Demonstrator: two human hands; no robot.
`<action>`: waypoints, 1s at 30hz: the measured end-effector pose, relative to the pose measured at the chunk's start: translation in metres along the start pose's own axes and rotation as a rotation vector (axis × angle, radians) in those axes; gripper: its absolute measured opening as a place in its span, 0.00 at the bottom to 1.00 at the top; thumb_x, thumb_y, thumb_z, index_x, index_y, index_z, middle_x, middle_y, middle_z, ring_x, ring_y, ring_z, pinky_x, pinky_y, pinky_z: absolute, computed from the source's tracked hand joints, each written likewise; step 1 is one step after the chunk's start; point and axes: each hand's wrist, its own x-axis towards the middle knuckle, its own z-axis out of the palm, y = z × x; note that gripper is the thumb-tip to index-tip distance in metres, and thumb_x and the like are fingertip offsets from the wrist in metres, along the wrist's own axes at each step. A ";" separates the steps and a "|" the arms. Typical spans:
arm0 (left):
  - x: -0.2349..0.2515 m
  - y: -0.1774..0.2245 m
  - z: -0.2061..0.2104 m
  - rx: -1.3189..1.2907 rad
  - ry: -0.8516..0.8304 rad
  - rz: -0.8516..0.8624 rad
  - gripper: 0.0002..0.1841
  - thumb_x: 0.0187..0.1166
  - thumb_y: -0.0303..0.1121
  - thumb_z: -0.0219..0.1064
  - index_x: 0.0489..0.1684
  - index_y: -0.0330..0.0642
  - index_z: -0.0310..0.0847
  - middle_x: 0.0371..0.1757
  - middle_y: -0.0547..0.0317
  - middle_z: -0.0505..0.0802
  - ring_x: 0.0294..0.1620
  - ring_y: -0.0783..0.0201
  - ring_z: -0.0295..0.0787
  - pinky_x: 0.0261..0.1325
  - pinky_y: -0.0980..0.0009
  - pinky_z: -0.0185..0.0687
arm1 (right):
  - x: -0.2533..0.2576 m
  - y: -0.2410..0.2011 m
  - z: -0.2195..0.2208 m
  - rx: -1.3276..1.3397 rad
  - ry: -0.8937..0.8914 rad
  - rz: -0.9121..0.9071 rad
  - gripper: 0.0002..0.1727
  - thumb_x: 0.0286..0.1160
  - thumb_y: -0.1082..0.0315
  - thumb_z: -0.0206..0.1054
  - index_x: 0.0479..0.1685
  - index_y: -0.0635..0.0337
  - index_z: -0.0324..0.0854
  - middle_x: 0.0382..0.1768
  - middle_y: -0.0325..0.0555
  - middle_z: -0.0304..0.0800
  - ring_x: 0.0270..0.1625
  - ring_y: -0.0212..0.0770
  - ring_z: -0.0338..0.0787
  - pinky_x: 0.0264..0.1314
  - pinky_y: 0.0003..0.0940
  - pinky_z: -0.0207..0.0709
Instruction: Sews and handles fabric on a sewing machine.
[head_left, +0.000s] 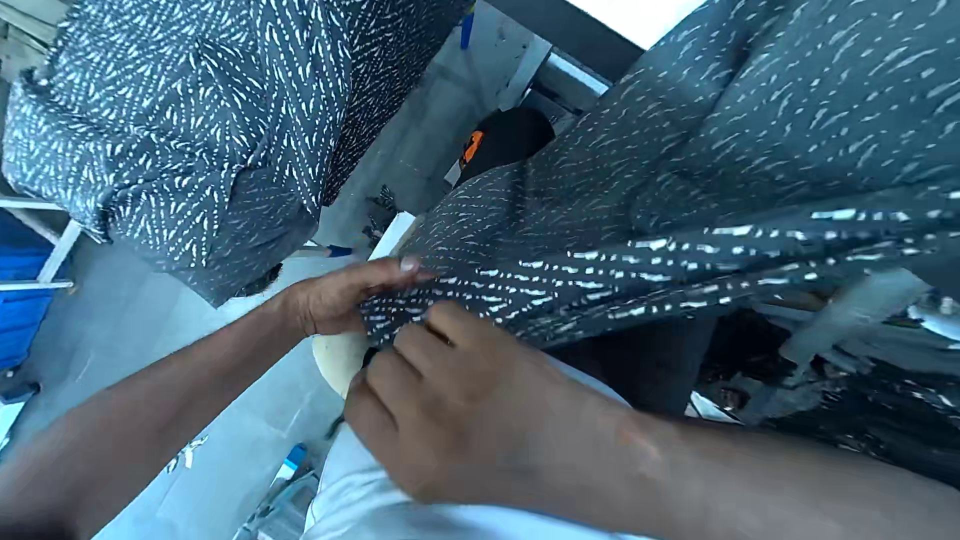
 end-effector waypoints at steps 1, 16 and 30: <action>-0.001 -0.004 -0.001 -0.016 -0.043 -0.014 0.33 0.75 0.65 0.66 0.70 0.50 0.82 0.53 0.62 0.95 0.53 0.70 0.93 0.56 0.68 0.90 | 0.004 -0.004 0.003 0.021 -0.031 0.011 0.14 0.85 0.72 0.53 0.37 0.58 0.86 0.26 0.42 0.82 0.28 0.43 0.81 0.30 0.38 0.70; -0.046 0.044 0.009 0.272 0.667 1.030 0.07 0.87 0.31 0.64 0.48 0.43 0.89 0.40 0.66 0.95 0.40 0.75 0.92 0.48 0.75 0.91 | 0.073 0.016 -0.027 0.201 0.168 0.143 0.08 0.80 0.65 0.63 0.39 0.48 0.90 0.26 0.34 0.86 0.23 0.34 0.84 0.15 0.31 0.72; -0.048 0.049 0.032 -0.056 0.693 1.263 0.10 0.87 0.29 0.61 0.49 0.38 0.90 0.41 0.59 0.93 0.41 0.72 0.90 0.50 0.71 0.89 | 0.114 0.066 -0.067 0.269 0.145 0.379 0.04 0.78 0.57 0.71 0.38 0.43 0.87 0.23 0.22 0.83 0.20 0.18 0.78 0.16 0.16 0.69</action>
